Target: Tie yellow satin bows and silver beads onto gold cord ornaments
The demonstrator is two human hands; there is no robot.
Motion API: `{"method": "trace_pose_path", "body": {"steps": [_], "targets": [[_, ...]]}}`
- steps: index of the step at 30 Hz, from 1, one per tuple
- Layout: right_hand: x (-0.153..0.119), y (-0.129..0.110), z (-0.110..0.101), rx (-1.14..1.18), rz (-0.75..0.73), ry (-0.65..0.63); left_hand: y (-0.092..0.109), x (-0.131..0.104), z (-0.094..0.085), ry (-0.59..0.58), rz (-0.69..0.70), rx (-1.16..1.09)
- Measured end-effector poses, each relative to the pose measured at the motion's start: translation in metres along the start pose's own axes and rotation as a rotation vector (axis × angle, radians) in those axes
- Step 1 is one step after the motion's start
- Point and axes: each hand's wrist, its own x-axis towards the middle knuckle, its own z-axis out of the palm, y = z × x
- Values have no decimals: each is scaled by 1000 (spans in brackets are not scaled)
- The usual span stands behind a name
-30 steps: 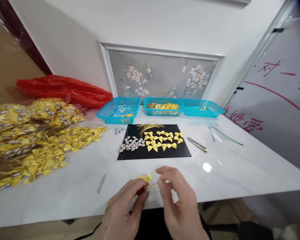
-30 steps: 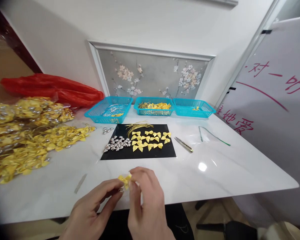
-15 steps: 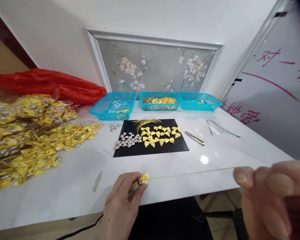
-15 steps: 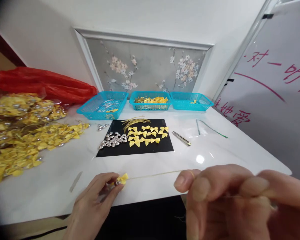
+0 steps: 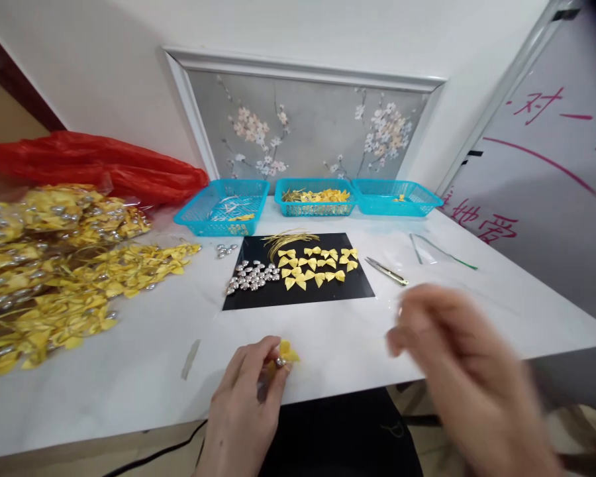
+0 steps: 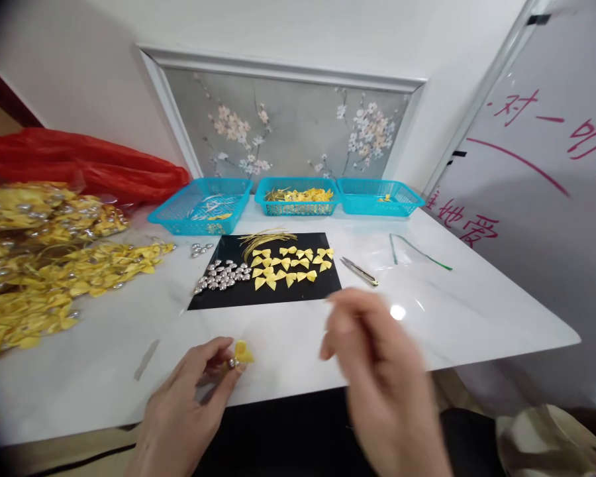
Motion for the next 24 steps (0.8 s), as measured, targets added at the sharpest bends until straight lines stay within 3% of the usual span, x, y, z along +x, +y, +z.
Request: {"method": "trace_pose_path", "body": {"steps": [4, 8, 13, 19, 21, 24], "targets": [[-2, 10, 41, 25, 176, -371, 6, -1, -4, 78, 113, 0], [-5, 19, 65, 132, 293, -514, 10, 0, -8, 83, 205, -39], [-9, 22, 76, 380, 385, -460, 9, -4, -9, 40, 136, -91], [-17, 22, 74, 682, 519, -388, 10, -3, -18, -73, -280, -592], [-17, 20, 74, 727, 525, -389, 13, 3, -22, -143, -307, -721], [-14, 18, 75, 710, 486, -392, 19, 14, -26, -157, -268, -712]]}}
